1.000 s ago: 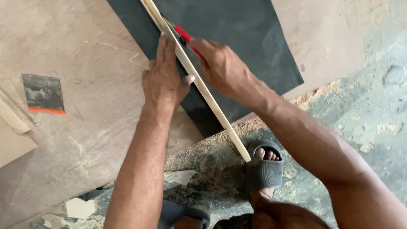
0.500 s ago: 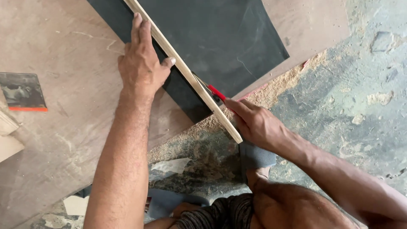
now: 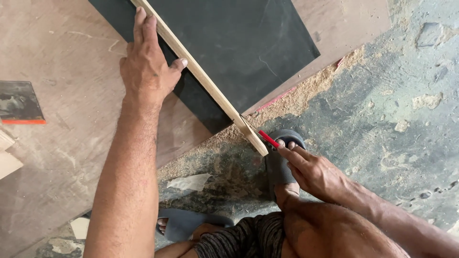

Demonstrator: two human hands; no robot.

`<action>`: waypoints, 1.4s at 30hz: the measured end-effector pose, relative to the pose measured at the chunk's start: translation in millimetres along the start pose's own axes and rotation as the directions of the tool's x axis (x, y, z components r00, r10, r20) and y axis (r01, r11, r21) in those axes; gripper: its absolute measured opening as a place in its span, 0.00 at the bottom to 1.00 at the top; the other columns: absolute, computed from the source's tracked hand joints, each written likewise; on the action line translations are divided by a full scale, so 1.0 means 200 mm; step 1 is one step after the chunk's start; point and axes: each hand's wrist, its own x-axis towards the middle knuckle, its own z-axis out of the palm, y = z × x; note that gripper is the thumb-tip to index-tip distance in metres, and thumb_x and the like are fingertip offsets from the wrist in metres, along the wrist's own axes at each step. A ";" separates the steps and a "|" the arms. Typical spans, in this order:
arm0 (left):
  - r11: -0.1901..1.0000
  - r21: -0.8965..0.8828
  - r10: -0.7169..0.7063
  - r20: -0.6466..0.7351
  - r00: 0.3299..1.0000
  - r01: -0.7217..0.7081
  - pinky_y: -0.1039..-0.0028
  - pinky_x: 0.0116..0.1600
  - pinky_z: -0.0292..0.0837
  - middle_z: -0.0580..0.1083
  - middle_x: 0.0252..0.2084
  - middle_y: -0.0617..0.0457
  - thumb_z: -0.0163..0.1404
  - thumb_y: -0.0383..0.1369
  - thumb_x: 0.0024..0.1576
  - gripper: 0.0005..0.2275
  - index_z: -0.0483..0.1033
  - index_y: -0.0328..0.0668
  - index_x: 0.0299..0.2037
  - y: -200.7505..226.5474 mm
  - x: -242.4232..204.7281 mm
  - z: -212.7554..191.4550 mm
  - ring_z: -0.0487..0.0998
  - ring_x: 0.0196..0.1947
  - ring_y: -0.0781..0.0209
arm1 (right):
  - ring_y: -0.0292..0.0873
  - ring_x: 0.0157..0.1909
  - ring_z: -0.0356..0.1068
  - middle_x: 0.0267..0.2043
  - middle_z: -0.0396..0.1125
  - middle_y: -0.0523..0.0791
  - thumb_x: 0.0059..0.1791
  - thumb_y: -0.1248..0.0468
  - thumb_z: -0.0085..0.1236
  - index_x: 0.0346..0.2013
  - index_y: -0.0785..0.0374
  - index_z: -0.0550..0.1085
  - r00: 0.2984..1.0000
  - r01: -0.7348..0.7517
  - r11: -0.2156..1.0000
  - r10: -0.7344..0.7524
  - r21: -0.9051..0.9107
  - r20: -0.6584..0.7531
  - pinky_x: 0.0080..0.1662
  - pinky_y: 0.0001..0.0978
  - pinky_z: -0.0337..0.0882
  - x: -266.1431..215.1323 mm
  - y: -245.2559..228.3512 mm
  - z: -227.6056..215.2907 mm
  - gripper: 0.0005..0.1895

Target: Cutting a black sheet of material using a utility knife and a wooden guide.

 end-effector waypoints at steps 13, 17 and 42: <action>0.905 -0.404 0.023 -0.266 0.964 -0.133 0.58 0.72 0.67 0.41 0.80 0.37 0.70 0.36 0.51 0.52 0.41 0.37 0.78 -0.08 0.02 0.32 0.56 0.77 0.35 | 0.48 0.32 0.71 0.34 0.71 0.50 0.45 0.70 0.55 0.55 0.64 0.68 0.917 -0.296 0.922 0.348 0.252 -0.196 0.35 0.44 0.73 0.08 0.27 0.26 0.23; 0.777 -0.629 -0.241 -0.297 0.924 0.000 0.57 0.73 0.63 0.52 0.74 0.33 0.69 0.38 0.53 0.49 0.42 0.36 0.75 0.06 0.02 0.33 0.58 0.73 0.40 | 0.46 0.31 0.71 0.34 0.63 0.45 0.39 0.65 0.70 0.44 0.65 0.63 0.834 -0.415 0.750 0.540 0.514 -0.115 0.34 0.43 0.75 0.40 0.16 0.38 0.27; 0.734 -0.664 -0.409 -0.265 0.873 0.142 0.59 0.62 0.75 0.69 0.64 0.39 0.68 0.39 0.44 0.42 0.61 0.33 0.68 0.24 0.03 0.22 0.75 0.60 0.42 | 0.36 0.40 0.75 0.42 0.74 0.47 0.42 0.71 0.64 0.58 0.69 0.66 0.898 0.084 0.983 -0.004 0.161 -0.440 0.44 0.31 0.77 0.47 0.23 0.44 0.31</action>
